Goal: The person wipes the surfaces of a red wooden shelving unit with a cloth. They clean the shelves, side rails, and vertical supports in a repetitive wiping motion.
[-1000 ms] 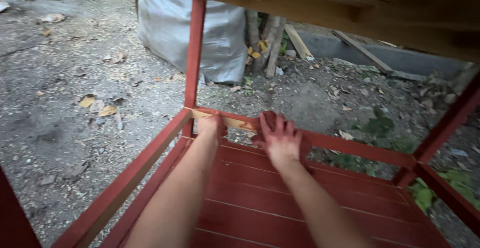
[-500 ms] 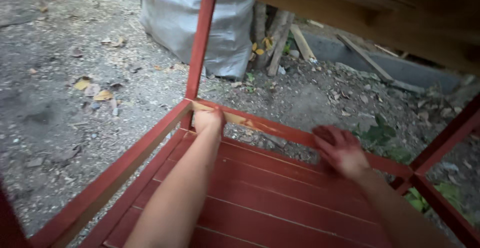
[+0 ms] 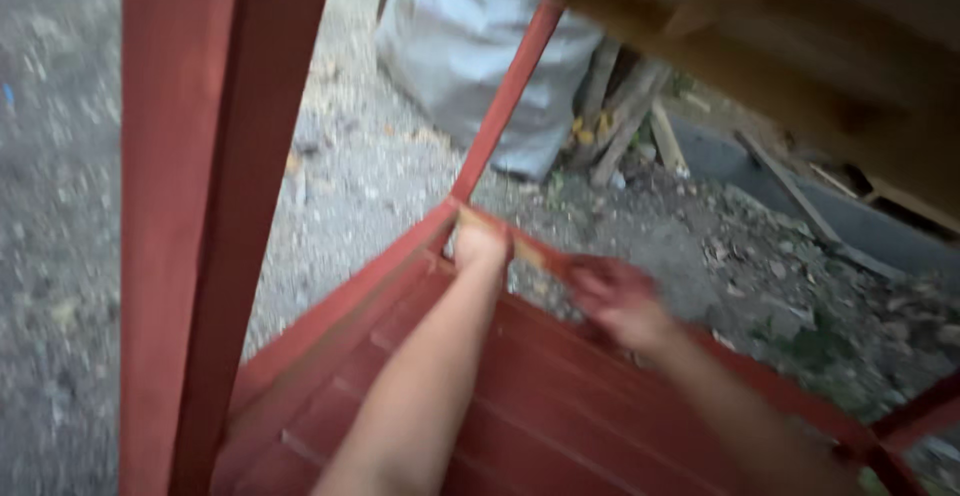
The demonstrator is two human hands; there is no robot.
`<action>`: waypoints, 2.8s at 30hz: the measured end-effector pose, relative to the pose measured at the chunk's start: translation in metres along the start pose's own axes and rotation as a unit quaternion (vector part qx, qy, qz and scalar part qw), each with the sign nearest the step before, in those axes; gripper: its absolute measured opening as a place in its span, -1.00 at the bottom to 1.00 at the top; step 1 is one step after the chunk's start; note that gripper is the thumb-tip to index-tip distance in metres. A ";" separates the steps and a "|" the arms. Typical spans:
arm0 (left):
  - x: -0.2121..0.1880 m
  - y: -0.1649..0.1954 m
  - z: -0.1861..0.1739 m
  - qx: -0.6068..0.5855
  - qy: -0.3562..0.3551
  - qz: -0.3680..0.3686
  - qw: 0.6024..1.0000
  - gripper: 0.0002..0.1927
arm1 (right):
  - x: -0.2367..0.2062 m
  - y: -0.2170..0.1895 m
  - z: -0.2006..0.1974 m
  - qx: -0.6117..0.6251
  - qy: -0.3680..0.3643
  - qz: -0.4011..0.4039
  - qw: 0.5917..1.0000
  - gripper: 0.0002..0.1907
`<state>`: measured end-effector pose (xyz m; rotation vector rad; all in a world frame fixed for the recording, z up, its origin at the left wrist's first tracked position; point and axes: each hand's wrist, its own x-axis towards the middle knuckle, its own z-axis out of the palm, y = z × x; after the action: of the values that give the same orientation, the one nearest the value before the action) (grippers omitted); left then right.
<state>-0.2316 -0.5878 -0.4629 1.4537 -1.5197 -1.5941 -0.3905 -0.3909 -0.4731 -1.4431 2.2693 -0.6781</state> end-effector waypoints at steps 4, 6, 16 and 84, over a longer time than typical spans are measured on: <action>0.007 0.007 -0.010 -0.010 -0.082 -0.046 0.996 -0.58 | -0.080 0.048 -0.068 -0.610 -0.118 -0.162 0.767 -0.30; 0.009 0.009 -0.016 -0.007 -0.114 -0.064 0.991 -0.57 | -0.081 0.050 -0.072 -0.552 -0.093 -0.255 0.788 -0.44; 0.001 -0.003 -0.017 0.047 -0.028 0.018 0.998 -0.43 | 0.055 -0.028 0.027 -0.513 0.013 -0.401 0.759 -0.67; 0.026 -0.013 -0.053 0.526 0.083 0.298 0.793 -0.65 | 0.058 -0.062 0.074 -0.444 0.239 -0.327 0.799 -0.62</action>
<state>-0.1879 -0.6279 -0.4733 1.2626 -2.5686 -0.1512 -0.3289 -0.4810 -0.5004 -2.8697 2.5824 -0.0706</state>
